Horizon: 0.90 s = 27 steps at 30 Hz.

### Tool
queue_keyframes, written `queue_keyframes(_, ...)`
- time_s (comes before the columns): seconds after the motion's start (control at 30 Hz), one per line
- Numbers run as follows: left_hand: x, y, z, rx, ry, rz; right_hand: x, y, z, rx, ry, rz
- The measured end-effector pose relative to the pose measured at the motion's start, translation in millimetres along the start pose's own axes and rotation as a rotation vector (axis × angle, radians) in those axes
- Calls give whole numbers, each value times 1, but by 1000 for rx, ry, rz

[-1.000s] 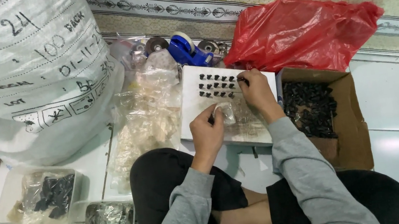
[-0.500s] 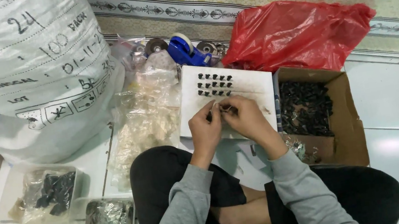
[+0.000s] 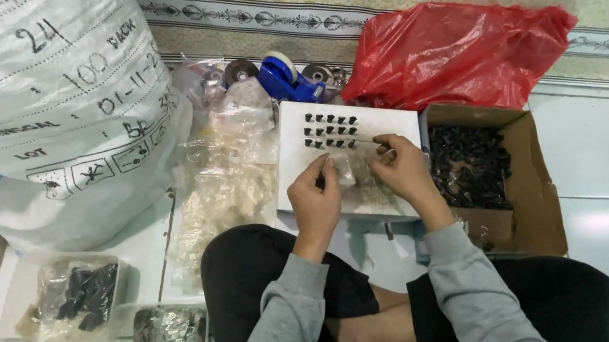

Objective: The person sits on the floor and picks small black objects from a cardboard box, placing them into a white tray. The person then transfers the objects from the tray into a small plastic bag, seals it, and places the bag into the box.

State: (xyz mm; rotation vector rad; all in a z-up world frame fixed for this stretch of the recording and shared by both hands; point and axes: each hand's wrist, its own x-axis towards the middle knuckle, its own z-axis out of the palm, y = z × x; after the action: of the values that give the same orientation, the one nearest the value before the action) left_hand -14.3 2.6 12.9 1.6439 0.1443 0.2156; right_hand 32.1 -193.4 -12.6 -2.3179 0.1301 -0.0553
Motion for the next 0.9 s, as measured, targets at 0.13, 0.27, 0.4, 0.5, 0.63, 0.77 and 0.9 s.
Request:
queue_keyframes(0.13, 5, -5, 2, 6, -5, -24, 19, -18, 20, -56, -13, -76)
queue_keyframes(0.27, 6, -7, 3, 13, -29, -51, 40, 0, 40, -129, -53, -110)
queue_keyframes(0.4, 7, -10, 4, -18, -34, -84, 56, 33, 60, -169, 83, -212)
queue_keyframes(0.5, 10, -10, 6, -33, -19, -86, 62, 53, 64, -48, 104, -124)
queue_keyframes(0.63, 13, -16, 6, -41, 5, -89, 27, 21, 35, 457, 67, 53)
queue_keyframes(0.77, 14, -13, 6, -20, 18, -105, -4, -4, 32, 579, 15, -16)
queue_keyframes(0.9, 13, -20, 6, -2, 10, -70, -18, -19, 48, 216, -13, -253)
